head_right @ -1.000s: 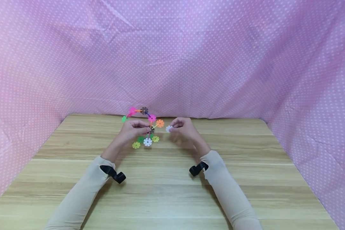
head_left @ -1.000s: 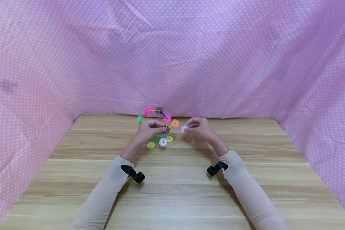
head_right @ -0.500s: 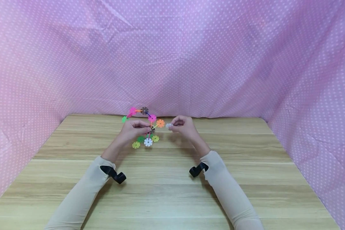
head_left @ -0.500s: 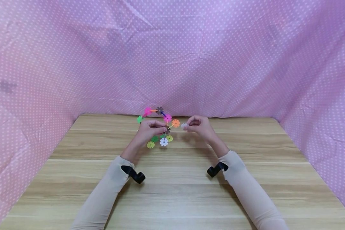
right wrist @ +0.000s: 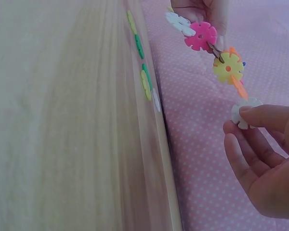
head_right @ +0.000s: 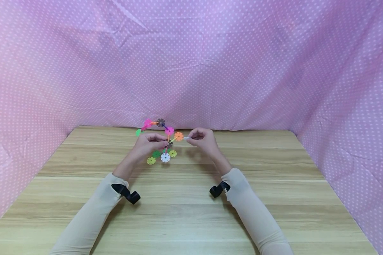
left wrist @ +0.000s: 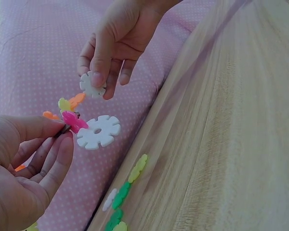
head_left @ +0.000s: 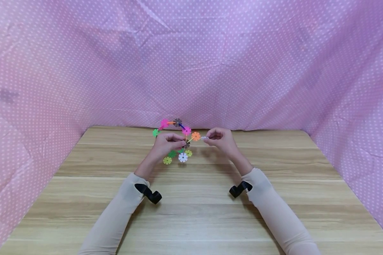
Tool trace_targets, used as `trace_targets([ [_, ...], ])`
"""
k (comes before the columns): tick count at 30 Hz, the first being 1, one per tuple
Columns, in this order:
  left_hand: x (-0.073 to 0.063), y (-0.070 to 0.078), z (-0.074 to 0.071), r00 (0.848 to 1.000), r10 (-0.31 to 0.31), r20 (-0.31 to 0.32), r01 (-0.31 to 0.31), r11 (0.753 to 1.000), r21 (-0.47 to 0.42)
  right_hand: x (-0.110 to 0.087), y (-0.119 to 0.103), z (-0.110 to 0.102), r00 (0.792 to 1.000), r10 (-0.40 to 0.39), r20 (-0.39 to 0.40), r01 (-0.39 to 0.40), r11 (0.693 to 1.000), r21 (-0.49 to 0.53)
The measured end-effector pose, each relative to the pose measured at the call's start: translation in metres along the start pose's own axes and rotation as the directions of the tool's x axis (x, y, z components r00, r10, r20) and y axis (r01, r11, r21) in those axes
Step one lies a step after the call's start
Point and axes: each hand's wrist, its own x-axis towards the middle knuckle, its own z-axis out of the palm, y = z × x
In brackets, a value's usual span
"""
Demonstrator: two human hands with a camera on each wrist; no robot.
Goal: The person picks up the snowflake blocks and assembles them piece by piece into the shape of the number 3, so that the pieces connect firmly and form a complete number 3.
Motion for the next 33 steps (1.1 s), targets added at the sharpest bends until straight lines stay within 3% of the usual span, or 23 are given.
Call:
trace_targets([
  [11, 0.0015, -0.0020, 0.0031, 0.999, 0.033, 0.010, -0.033, 0.999, 0.002, 0.0009, 0.0034, 0.0015, 0.998, -0.049, -0.039, 0.047, 0.998, -0.044],
  [21, 0.0010, -0.0010, 0.0051, 1.000, 0.019, 0.002, -0.019, 1.000, 0.012, 0.0001, 0.0001, 0.0035, 0.997, -0.058, -0.053, 0.055, 0.997, -0.063],
  [33, -0.0002, 0.0014, 0.0090, 0.999, 0.040, 0.005, -0.040, 0.999, 0.019, -0.0010, -0.0027, 0.0035, 0.993, -0.082, -0.081, 0.080, 0.996, -0.030],
])
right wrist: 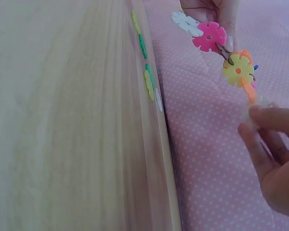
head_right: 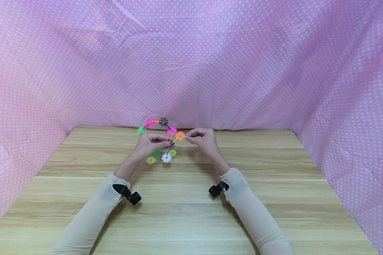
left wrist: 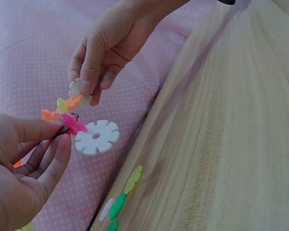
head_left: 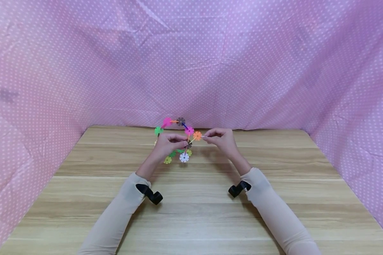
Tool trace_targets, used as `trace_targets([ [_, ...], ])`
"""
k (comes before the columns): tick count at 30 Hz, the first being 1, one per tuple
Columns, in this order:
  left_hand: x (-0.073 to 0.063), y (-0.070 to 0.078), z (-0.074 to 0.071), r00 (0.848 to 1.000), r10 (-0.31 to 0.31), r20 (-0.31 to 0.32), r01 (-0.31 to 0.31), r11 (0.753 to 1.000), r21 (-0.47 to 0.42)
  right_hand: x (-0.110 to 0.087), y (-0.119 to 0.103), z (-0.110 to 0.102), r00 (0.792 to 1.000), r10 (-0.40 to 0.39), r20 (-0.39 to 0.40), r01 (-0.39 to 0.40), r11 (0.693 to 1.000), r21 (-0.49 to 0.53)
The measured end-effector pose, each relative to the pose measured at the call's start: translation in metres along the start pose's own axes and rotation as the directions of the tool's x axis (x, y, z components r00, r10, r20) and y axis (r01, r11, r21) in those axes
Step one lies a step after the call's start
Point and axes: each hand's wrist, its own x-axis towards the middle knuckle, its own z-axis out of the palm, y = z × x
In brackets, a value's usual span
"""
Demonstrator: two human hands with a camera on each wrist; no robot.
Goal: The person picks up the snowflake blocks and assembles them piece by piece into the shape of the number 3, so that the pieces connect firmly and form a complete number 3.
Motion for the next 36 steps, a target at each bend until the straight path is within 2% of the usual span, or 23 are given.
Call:
trace_targets([
  [7, 0.000, 0.000, 0.001, 1.000, 0.029, 0.002, -0.029, 1.000, -0.001, -0.001, -0.004, 0.001, 1.000, -0.001, -0.003, 0.001, 0.999, -0.040],
  [12, -0.001, 0.001, 0.001, 1.000, 0.026, -0.008, -0.026, 1.000, -0.008, 0.000, -0.003, 0.002, 1.000, -0.006, -0.009, 0.006, 1.000, -0.011],
  [19, -0.001, 0.001, 0.004, 0.999, 0.019, 0.029, -0.019, 1.000, 0.003, 0.000, 0.001, 0.001, 0.999, 0.015, -0.035, -0.014, 1.000, 0.023],
  [25, -0.001, 0.001, 0.003, 0.998, -0.055, 0.042, 0.053, 0.998, 0.042, -0.001, 0.004, 0.001, 0.999, 0.045, -0.023, -0.044, 0.997, 0.061],
  [27, -0.001, 0.002, 0.001, 0.994, -0.086, 0.067, 0.081, 0.994, 0.074, -0.001, 0.005, 0.001, 0.998, 0.055, -0.015, -0.054, 0.996, 0.066],
  [30, -0.003, 0.008, -0.007, 0.978, -0.148, 0.146, 0.121, 0.977, 0.177, -0.001, 0.006, 0.000, 0.998, 0.059, 0.006, -0.059, 0.996, 0.060],
  [34, -0.008, 0.026, -0.026, 0.931, -0.237, 0.276, 0.146, 0.938, 0.316, -0.001, 0.007, 0.001, 0.997, 0.046, 0.063, -0.049, 0.997, 0.051],
  [35, -0.010, 0.031, -0.031, 0.925, -0.244, 0.291, 0.139, 0.931, 0.338, -0.001, 0.007, 0.001, 0.996, 0.044, 0.081, -0.048, 0.998, 0.045],
  [36, -0.012, 0.036, -0.036, 0.926, -0.239, 0.294, 0.131, 0.930, 0.343, -0.001, 0.007, 0.002, 0.994, 0.043, 0.100, -0.047, 0.998, 0.044],
])
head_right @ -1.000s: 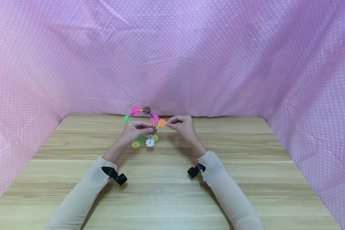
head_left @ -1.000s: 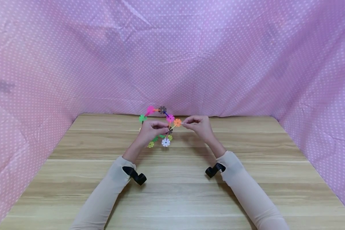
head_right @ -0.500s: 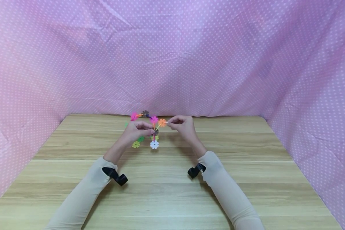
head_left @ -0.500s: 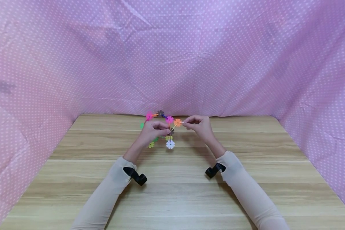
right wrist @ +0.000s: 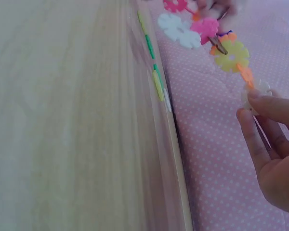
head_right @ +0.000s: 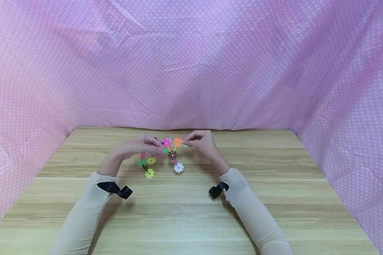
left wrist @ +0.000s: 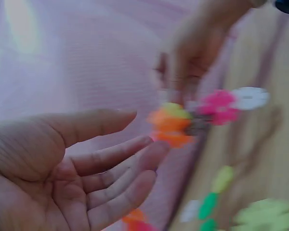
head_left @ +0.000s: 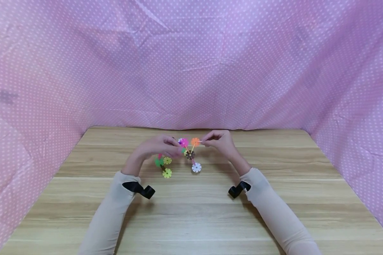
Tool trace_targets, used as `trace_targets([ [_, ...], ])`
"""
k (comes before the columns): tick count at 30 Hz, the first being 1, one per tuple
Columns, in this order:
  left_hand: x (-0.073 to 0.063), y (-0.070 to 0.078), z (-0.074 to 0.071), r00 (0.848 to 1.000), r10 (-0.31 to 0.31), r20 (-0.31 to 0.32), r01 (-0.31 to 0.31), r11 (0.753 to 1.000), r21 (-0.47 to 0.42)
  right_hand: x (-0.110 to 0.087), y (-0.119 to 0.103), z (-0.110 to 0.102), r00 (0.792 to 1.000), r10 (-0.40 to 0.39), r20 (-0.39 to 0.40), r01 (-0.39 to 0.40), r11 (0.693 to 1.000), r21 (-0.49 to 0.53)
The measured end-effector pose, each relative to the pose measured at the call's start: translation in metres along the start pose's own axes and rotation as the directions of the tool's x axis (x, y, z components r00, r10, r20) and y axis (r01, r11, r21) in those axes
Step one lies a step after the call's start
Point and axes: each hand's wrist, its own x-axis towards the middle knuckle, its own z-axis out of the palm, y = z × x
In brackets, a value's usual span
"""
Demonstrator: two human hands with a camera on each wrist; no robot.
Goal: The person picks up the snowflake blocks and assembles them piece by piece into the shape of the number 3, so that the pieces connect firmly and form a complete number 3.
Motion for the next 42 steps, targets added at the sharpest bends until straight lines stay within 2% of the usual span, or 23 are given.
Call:
trace_targets([
  [1, -0.004, 0.002, -0.004, 1.000, 0.011, -0.011, -0.011, 1.000, -0.012, 0.000, 0.000, 0.001, 1.000, 0.000, 0.019, 0.000, 1.000, -0.003],
  [3, -0.009, 0.006, -0.009, 0.996, 0.051, -0.074, -0.052, 0.998, -0.018, 0.000, 0.000, 0.003, 0.998, -0.004, 0.056, 0.004, 1.000, -0.011],
  [6, -0.009, 0.009, -0.008, 0.975, 0.140, -0.174, -0.142, 0.990, -0.001, -0.002, -0.001, 0.006, 0.994, -0.017, 0.106, 0.018, 1.000, -0.010],
  [9, -0.003, 0.007, 0.001, 0.959, 0.200, -0.199, -0.197, 0.980, 0.034, -0.003, -0.002, 0.009, 0.987, -0.031, 0.155, 0.034, 0.999, -0.013],
  [11, 0.001, 0.006, 0.008, 0.960, 0.213, -0.181, -0.207, 0.977, 0.048, -0.004, -0.003, 0.012, 0.982, -0.038, 0.186, 0.042, 0.999, -0.020],
  [16, 0.007, 0.001, 0.019, 0.977, 0.178, -0.117, -0.174, 0.984, 0.038, -0.006, -0.006, 0.016, 0.973, -0.047, 0.225, 0.056, 0.998, -0.032],
  [20, 0.008, -0.001, 0.022, 0.985, 0.141, -0.102, -0.138, 0.990, 0.032, -0.007, -0.008, 0.019, 0.973, -0.038, 0.228, 0.048, 0.998, -0.040],
  [30, 0.012, -0.008, 0.017, 0.992, 0.070, -0.109, -0.071, 0.997, -0.001, -0.008, -0.010, 0.024, 0.976, -0.026, 0.217, 0.040, 0.997, -0.062],
  [36, 0.011, -0.012, 0.011, 0.990, 0.028, -0.138, -0.034, 0.999, -0.040, -0.005, -0.009, 0.020, 0.982, 0.039, 0.185, -0.016, 0.992, -0.124],
  [39, 0.010, -0.013, 0.008, 0.988, 0.019, -0.153, -0.028, 0.998, -0.061, -0.003, -0.009, 0.017, 0.976, 0.068, 0.209, -0.037, 0.988, -0.150],
  [42, 0.010, -0.015, 0.006, 0.986, 0.012, -0.168, -0.025, 0.997, -0.078, 0.001, -0.009, 0.016, 0.960, 0.102, 0.261, -0.051, 0.979, -0.196],
])
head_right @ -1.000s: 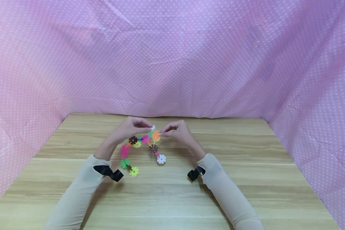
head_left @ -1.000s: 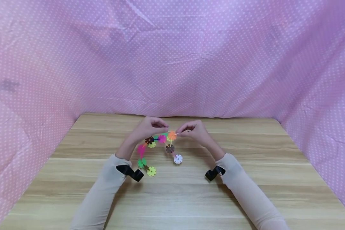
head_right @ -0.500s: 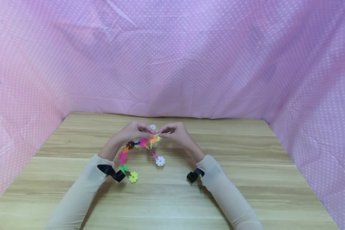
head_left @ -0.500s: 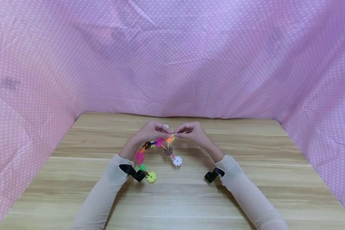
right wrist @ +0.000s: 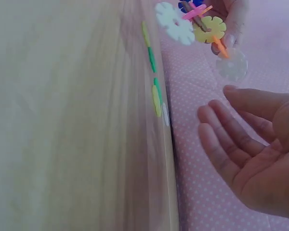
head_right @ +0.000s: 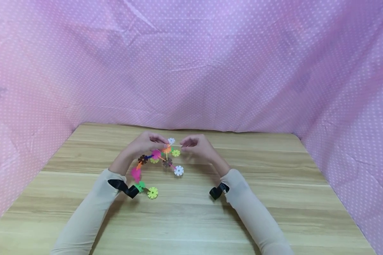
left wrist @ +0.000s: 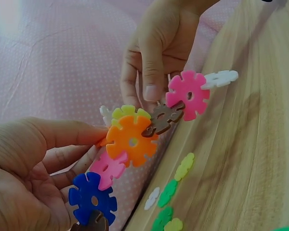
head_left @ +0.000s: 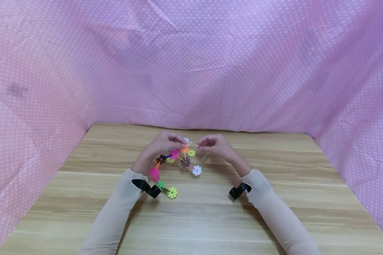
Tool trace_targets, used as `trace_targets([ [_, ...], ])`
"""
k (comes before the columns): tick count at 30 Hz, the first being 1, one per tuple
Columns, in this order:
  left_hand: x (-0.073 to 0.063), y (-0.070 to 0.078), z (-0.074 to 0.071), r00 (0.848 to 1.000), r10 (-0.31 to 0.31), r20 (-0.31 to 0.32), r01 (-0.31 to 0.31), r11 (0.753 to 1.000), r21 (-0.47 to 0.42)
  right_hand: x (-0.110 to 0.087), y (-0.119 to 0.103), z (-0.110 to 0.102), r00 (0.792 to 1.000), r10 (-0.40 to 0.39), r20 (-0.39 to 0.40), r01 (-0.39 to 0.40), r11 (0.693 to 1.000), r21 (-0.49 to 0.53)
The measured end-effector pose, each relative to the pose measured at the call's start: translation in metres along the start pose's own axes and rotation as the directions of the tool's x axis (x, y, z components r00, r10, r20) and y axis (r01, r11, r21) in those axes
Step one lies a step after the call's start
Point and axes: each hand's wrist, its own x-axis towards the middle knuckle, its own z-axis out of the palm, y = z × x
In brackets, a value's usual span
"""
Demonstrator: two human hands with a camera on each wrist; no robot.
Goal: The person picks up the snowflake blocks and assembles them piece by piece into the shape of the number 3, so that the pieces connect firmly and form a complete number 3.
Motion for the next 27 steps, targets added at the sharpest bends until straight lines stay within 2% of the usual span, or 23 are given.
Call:
trace_targets([
  [5, 0.002, -0.004, -0.002, 1.000, -0.010, -0.011, 0.010, 0.999, -0.036, 0.010, 0.002, 0.000, 0.990, 0.064, 0.127, -0.053, 0.994, -0.092],
  [8, 0.003, -0.005, -0.003, 1.000, -0.023, -0.013, 0.022, 0.998, -0.053, 0.017, 0.004, 0.004, 0.976, 0.067, 0.207, -0.036, 0.988, -0.147],
  [11, 0.003, -0.006, -0.004, 0.999, -0.038, -0.009, 0.038, 0.998, -0.059, 0.022, 0.007, 0.008, 0.966, 0.057, 0.254, -0.007, 0.981, -0.192],
  [21, 0.001, -0.006, -0.007, 0.998, -0.049, 0.031, 0.049, 0.999, -0.008, 0.032, 0.010, 0.017, 0.958, 0.113, 0.264, -0.047, 0.969, -0.244],
  [27, 0.001, -0.005, -0.007, 0.998, -0.055, 0.019, 0.055, 0.998, -0.004, 0.036, 0.014, 0.018, 0.961, 0.119, 0.249, -0.051, 0.963, -0.263],
])
